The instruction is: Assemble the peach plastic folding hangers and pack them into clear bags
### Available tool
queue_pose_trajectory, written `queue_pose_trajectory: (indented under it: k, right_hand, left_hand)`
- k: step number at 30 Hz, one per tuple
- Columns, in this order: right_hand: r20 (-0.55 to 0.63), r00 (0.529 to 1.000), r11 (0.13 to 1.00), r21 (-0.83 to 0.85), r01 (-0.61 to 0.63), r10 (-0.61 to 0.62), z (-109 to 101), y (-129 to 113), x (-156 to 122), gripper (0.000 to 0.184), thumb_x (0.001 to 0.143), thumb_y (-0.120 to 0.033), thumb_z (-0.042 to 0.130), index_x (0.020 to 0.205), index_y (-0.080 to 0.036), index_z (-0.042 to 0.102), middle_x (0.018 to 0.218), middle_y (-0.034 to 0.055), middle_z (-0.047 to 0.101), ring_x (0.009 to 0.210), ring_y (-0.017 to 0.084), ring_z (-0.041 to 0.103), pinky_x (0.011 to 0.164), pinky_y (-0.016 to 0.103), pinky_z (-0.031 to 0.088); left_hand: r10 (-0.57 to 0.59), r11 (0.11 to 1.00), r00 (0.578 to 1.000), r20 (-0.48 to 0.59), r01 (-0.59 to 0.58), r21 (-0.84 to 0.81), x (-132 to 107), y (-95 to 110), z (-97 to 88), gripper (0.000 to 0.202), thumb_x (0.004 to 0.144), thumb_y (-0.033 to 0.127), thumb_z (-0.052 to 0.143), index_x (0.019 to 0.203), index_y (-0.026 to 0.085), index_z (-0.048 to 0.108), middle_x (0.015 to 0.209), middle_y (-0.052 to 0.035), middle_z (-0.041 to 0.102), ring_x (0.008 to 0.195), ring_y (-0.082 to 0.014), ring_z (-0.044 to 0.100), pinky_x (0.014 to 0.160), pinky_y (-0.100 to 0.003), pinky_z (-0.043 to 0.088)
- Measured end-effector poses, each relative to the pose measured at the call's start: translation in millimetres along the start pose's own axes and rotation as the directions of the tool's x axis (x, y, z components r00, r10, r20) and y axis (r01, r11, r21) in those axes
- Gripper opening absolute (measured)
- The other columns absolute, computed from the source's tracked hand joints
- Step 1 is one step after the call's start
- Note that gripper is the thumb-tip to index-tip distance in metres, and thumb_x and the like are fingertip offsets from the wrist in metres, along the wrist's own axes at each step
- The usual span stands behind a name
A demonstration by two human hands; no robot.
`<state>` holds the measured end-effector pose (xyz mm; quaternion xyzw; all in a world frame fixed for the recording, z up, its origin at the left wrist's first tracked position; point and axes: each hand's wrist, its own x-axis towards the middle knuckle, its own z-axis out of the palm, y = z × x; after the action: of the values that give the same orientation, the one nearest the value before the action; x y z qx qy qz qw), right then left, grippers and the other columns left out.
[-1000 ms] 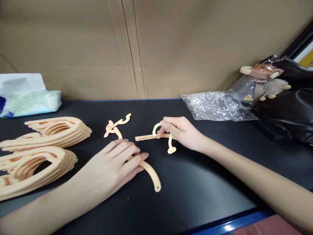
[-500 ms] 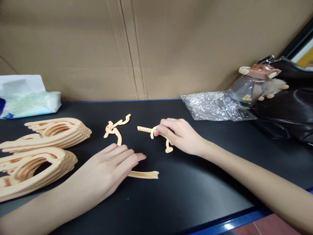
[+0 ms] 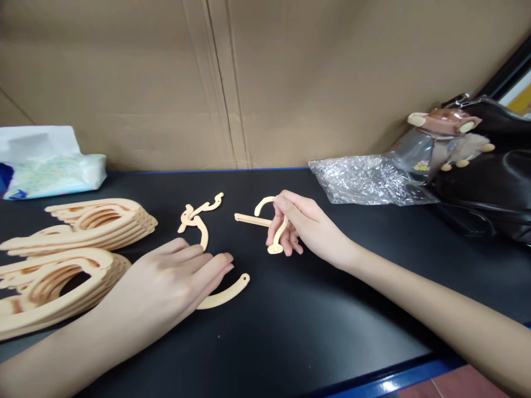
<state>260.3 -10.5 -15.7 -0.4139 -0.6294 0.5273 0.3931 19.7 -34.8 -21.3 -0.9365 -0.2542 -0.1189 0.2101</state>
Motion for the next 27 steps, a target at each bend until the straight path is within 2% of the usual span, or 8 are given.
queue_pose_trajectory:
  k: [3, 6, 8, 11, 14, 20, 24, 27]
  right_hand:
    - [0.032, 0.997, 0.990, 0.123, -0.067, 0.064, 4.6, -2.3, -1.2, 0.030, 0.101, -0.045, 0.042, 0.083, -0.021, 0.041, 0.074, 0.0033, 0.072, 0.046, 0.011, 0.060, 0.040, 0.019, 0.046]
    - [0.068, 0.990, 0.973, 0.191, -0.132, 0.121, 8.7, -2.6, -2.7, 0.029, 0.101, -0.044, 0.046, 0.084, -0.020, 0.044, 0.080, 0.0056, 0.074, 0.055, 0.013, 0.067, 0.050, 0.022, 0.055]
    - [0.077, 0.984, 0.967, 0.191, -0.170, 0.158, 11.2, -1.8, -3.3, 0.029, 0.100, -0.044, 0.049, 0.084, -0.019, 0.047, 0.080, 0.0060, 0.074, 0.061, 0.015, 0.071, 0.056, 0.023, 0.057]
    - [0.080, 0.976, 0.959, 0.183, -0.216, 0.205, 13.7, -0.6, -3.5, 0.026, 0.097, -0.042, 0.056, 0.085, -0.018, 0.050, 0.078, 0.0063, 0.075, 0.065, 0.015, 0.073, 0.060, 0.024, 0.059]
    - [0.067, 0.972, 0.955, 0.180, -0.236, 0.227, 14.1, -0.7, -3.7, 0.025, 0.095, -0.040, 0.060, 0.086, -0.017, 0.054, 0.077, 0.0071, 0.076, 0.066, 0.016, 0.073, 0.062, 0.023, 0.060]
    - [0.044, 0.970, 0.955, 0.170, -0.242, 0.238, 14.2, -0.7, -3.6, 0.022, 0.095, -0.038, 0.060, 0.095, -0.016, 0.059, 0.075, 0.0071, 0.076, 0.064, 0.015, 0.073, 0.061, 0.020, 0.059]
    - [0.043, 0.967, 0.950, 0.180, -0.254, 0.250, 16.4, -0.1, -3.2, 0.022, 0.095, -0.039, 0.061, 0.098, -0.016, 0.058, 0.074, 0.0065, 0.076, 0.061, 0.014, 0.073, 0.058, 0.020, 0.059]
    - [0.060, 0.966, 0.949, 0.185, -0.257, 0.250, 17.4, -0.8, -3.5, 0.022, 0.095, -0.038, 0.060, 0.098, -0.017, 0.057, 0.073, 0.0058, 0.076, 0.059, 0.014, 0.072, 0.056, 0.019, 0.058]
  left_hand:
    - [-0.063, 0.998, 0.997, -0.045, 0.063, -0.006, 1.8, 3.7, -1.9, 0.027, 0.098, 0.019, 0.042, 0.086, 0.015, 0.066, 0.066, -0.0033, 0.063, 0.062, -0.0219, 0.059, 0.059, -0.035, 0.040]
    - [-0.146, 0.978, 0.988, -0.056, 0.136, -0.160, 4.4, 12.7, -3.1, 0.037, 0.095, 0.047, 0.048, 0.085, 0.015, 0.065, 0.073, -0.0057, 0.063, 0.071, -0.0250, 0.059, 0.061, -0.037, 0.043]
    - [-0.170, 0.946, 0.985, -0.008, 0.161, -0.281, 5.4, 20.0, -2.4, 0.037, 0.088, 0.054, 0.058, 0.083, 0.017, 0.062, 0.076, -0.0050, 0.061, 0.073, -0.0243, 0.057, 0.062, -0.036, 0.045]
    - [-0.188, 0.892, 0.980, 0.062, 0.196, -0.407, 5.5, 27.7, 0.9, 0.018, 0.086, 0.031, 0.064, 0.078, 0.019, 0.054, 0.076, -0.0013, 0.058, 0.070, -0.0193, 0.054, 0.059, -0.030, 0.042]
    - [-0.233, 0.810, 0.966, 0.116, 0.259, -0.527, 5.0, 27.4, 3.6, 0.013, 0.085, 0.016, 0.057, 0.076, 0.020, 0.048, 0.074, 0.0017, 0.055, 0.067, -0.0153, 0.051, 0.055, -0.026, 0.038]
    - [-0.332, 0.659, 0.928, 0.168, 0.356, -0.663, 3.8, 19.6, 3.8, 0.018, 0.091, 0.018, 0.048, 0.077, 0.022, 0.039, 0.069, 0.0062, 0.049, 0.056, -0.0099, 0.045, 0.051, -0.022, 0.033]
    - [-0.315, 0.614, 0.932, 0.178, 0.343, -0.711, 2.4, 21.3, 5.8, 0.018, 0.094, 0.021, 0.046, 0.080, 0.024, 0.035, 0.064, 0.0093, 0.046, 0.049, -0.0089, 0.039, 0.047, -0.021, 0.028]
    - [-0.312, 0.618, 0.932, 0.182, 0.345, -0.707, 1.8, 22.5, 6.3, 0.019, 0.094, 0.022, 0.046, 0.080, 0.024, 0.033, 0.063, 0.0098, 0.045, 0.048, -0.0088, 0.037, 0.046, -0.020, 0.027]
